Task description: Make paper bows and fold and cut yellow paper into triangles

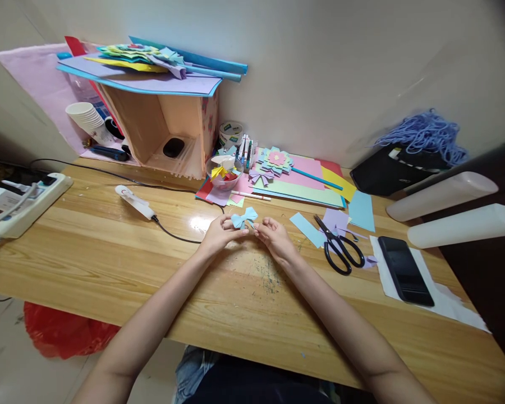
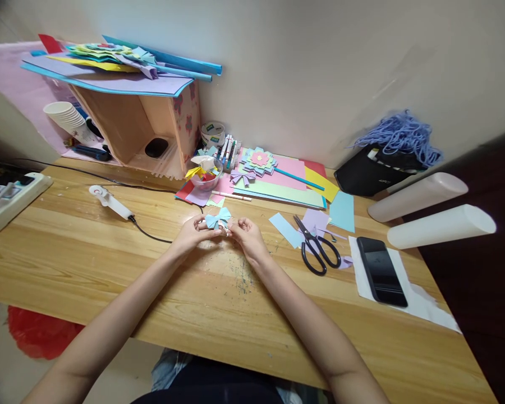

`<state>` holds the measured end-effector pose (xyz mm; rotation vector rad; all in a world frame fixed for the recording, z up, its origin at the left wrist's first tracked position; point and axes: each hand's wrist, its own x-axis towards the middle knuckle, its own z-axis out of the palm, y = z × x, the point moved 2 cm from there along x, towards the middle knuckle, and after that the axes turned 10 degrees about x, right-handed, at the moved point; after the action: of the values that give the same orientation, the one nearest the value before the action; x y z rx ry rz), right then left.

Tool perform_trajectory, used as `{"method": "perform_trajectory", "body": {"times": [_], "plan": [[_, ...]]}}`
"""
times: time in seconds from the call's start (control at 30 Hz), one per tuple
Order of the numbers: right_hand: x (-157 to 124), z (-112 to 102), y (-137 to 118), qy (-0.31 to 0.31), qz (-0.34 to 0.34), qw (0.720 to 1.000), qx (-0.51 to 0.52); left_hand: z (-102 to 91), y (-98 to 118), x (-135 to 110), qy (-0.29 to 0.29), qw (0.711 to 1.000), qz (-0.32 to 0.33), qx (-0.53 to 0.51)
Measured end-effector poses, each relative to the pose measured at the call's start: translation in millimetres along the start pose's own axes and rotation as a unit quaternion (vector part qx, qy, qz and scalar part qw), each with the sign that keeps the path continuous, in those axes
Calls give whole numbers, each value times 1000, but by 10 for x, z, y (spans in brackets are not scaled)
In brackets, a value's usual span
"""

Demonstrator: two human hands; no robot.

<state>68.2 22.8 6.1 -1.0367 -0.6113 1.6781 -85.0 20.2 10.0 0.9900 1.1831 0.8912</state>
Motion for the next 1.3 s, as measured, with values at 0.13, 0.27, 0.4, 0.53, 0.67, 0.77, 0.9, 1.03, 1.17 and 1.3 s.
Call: {"method": "perform_trajectory", "body": {"times": [0.13, 0.27, 0.4, 0.53, 0.67, 0.77, 0.9, 1.03, 1.17, 1.3], "plan": [[9, -6, 0, -11, 31, 999, -2, 4, -53, 2, 2, 1000, -2, -14], [6, -7, 17, -53, 67, 996, -10, -21, -92, 15, 22, 1000, -7, -6], [20, -25, 43, -77, 65, 994, -32, 3, -52, -16, 7, 1000, -11, -5], [23, -32, 65, -97, 48, 993, -56, 40, -10, -50, 10, 1000, -5, -2], [1, -12, 46, -79, 24, 994, -78, 48, -36, -30, 36, 999, 5, 9], [-21, 24, 27, -76, 12, 992, -98, 49, -65, -5, 58, 998, 26, 29], [-26, 37, 36, -53, -12, 993, -101, 66, -81, -4, 61, 997, 33, 28], [1, 7, 52, -44, -36, 993, -102, 100, -65, -36, 28, 999, 27, 16], [24, -9, 47, -41, -29, 994, -97, 114, -48, -47, 24, 1000, 17, 6], [8, 34, 49, -60, -21, 992, -107, 88, -39, -25, 56, 998, 10, 4]]}}
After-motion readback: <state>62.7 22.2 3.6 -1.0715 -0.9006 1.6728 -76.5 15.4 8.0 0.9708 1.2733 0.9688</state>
